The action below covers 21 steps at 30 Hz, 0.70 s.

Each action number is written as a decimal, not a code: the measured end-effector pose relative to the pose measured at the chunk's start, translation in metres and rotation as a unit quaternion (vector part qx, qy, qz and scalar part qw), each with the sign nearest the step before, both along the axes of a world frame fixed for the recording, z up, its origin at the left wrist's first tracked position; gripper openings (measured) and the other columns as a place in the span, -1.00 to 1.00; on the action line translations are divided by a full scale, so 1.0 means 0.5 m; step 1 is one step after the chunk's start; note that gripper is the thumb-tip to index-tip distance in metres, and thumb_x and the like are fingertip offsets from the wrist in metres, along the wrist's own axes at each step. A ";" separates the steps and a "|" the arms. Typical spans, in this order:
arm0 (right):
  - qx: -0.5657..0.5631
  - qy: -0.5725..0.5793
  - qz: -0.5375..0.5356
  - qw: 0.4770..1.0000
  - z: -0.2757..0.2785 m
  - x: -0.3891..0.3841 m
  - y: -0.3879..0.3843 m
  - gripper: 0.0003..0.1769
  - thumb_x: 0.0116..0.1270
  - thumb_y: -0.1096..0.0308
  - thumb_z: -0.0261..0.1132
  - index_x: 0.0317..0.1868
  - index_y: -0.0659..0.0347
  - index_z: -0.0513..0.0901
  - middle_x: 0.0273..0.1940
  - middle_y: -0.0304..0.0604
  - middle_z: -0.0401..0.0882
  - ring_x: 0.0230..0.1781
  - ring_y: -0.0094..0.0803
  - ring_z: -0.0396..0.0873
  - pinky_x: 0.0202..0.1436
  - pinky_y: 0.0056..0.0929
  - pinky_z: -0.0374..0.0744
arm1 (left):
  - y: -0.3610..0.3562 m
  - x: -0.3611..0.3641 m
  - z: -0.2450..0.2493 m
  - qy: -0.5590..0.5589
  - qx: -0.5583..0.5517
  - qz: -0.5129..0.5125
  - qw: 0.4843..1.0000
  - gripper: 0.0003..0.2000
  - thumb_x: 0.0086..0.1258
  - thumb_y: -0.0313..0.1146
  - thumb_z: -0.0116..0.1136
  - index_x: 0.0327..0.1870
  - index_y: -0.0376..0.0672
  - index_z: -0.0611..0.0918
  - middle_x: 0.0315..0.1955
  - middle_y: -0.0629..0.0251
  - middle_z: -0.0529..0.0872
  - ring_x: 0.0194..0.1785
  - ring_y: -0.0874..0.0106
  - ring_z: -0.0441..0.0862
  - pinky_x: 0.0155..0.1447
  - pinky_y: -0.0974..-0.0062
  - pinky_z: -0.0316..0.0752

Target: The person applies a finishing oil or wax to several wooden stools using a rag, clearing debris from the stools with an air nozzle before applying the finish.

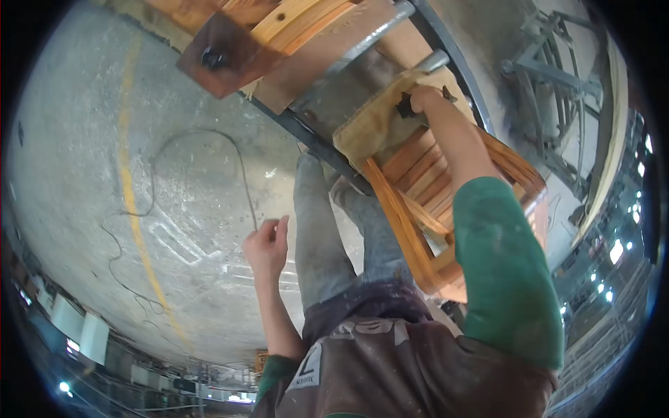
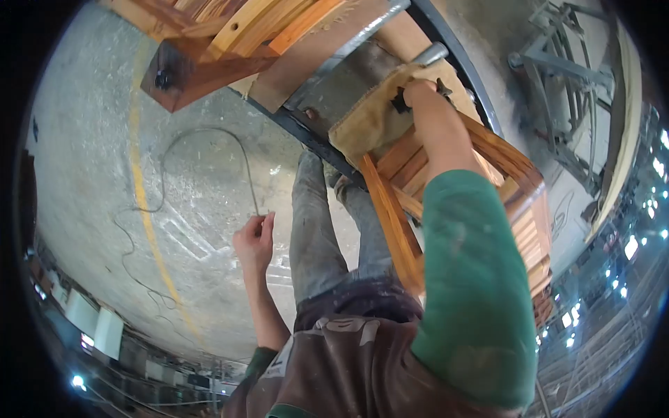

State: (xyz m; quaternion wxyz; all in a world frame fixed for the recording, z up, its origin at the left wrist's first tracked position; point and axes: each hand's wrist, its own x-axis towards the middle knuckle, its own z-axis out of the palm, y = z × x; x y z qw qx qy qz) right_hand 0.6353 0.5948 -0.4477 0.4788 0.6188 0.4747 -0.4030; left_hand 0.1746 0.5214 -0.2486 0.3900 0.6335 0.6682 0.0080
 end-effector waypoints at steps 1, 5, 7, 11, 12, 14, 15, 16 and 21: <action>-0.005 -0.008 -0.012 1.000 0.067 -0.008 0.004 -0.51 0.17 0.32 0.31 0.16 0.14 0.68 0.17 -0.02 0.64 0.20 -0.15 0.61 0.17 -0.14 0.60 | 0.028 0.015 0.000 -0.008 -0.005 -0.012 1.000 -0.79 0.30 -0.28 0.38 -0.48 -0.17 0.66 -0.80 0.23 0.48 -0.72 0.34 0.45 -0.55 0.41 0.30; -0.116 0.052 0.095 0.987 0.294 -0.032 0.088 -0.58 0.13 0.34 0.31 0.04 0.14 0.74 0.08 0.00 0.69 0.11 -0.13 0.65 0.13 -0.19 0.61 | 0.123 0.090 0.048 -0.081 -0.018 -0.120 0.989 -0.75 0.27 -0.18 0.38 -0.50 -0.13 0.65 -0.79 0.19 0.50 -0.67 0.19 0.51 -0.52 0.31 0.33; -0.155 0.085 0.140 0.974 0.472 -0.028 0.061 -0.62 0.11 0.35 0.30 -0.02 0.14 0.77 0.04 0.01 0.71 0.07 -0.12 0.66 0.11 -0.22 0.62 | 0.163 0.140 0.071 -0.105 -0.042 -0.152 0.982 -0.74 0.27 -0.15 0.37 -0.48 -0.13 0.66 -0.78 0.18 0.50 -0.66 0.18 0.52 -0.51 0.30 0.34; 0.070 0.087 0.154 0.982 0.708 -0.101 -0.092 -0.77 0.17 0.23 0.28 -0.23 0.05 0.81 -0.17 -0.17 0.74 0.13 -0.20 0.53 0.14 -0.08 0.48 | 0.215 0.244 0.103 -0.139 -0.001 -0.200 0.970 -0.69 0.33 -0.13 0.32 -0.46 -0.20 0.66 -0.73 0.14 0.55 -0.63 0.13 0.51 -0.46 0.29 0.35; 0.141 0.131 0.147 0.970 0.744 -0.136 -0.131 -0.76 0.19 0.23 0.25 -0.24 0.06 0.80 -0.20 -0.18 0.72 0.04 -0.21 0.55 0.09 -0.10 0.47 | 0.218 0.269 0.112 -0.144 -0.021 -0.196 0.970 -0.68 0.34 -0.13 0.31 -0.46 -0.23 0.66 -0.70 0.13 0.57 -0.61 0.11 0.50 -0.45 0.29 0.35; 0.399 0.047 0.143 0.904 0.676 -0.236 -0.269 -0.86 0.04 0.24 0.30 -0.48 -0.05 0.81 -0.42 -0.40 0.73 -0.12 -0.32 0.60 -0.10 -0.27 0.46 | 0.221 0.322 0.104 -0.169 0.015 -0.245 0.954 -0.66 0.37 -0.14 0.29 -0.45 -0.27 0.66 -0.71 0.14 0.54 -0.64 0.24 0.44 -0.44 0.34 0.32; 0.402 0.059 0.101 0.908 0.706 -0.285 -0.290 -0.86 0.02 0.24 0.32 -0.48 -0.03 0.81 -0.42 -0.38 0.73 -0.15 -0.32 0.60 -0.13 -0.32 0.49 | 0.216 0.350 0.103 -0.180 -0.024 -0.262 0.948 -0.66 0.38 -0.14 0.28 -0.43 -0.29 0.66 -0.71 0.15 0.51 -0.62 0.32 0.40 -0.43 0.36 0.32; 0.399 0.130 -0.007 0.908 0.671 -0.331 -0.331 -0.85 0.01 0.24 0.31 -0.50 0.01 0.80 -0.37 -0.34 0.75 -0.14 -0.31 0.60 -0.11 -0.35 0.52 | 0.208 0.374 0.098 -0.187 -0.063 -0.275 0.941 -0.66 0.38 -0.14 0.27 -0.41 -0.30 0.66 -0.71 0.15 0.47 -0.61 0.40 0.36 -0.42 0.39 0.31; 0.524 0.336 -0.109 0.775 0.777 -0.330 -0.459 -0.71 0.07 0.31 0.29 -0.18 0.17 0.75 -0.20 -0.09 0.75 -0.14 -0.12 0.65 -0.07 -0.19 0.60 | 0.143 0.514 0.109 -0.192 -0.085 -0.367 0.906 -0.60 0.46 -0.07 0.20 -0.37 -0.32 0.68 -0.73 0.27 0.44 -0.61 0.53 0.31 -0.48 0.45 0.26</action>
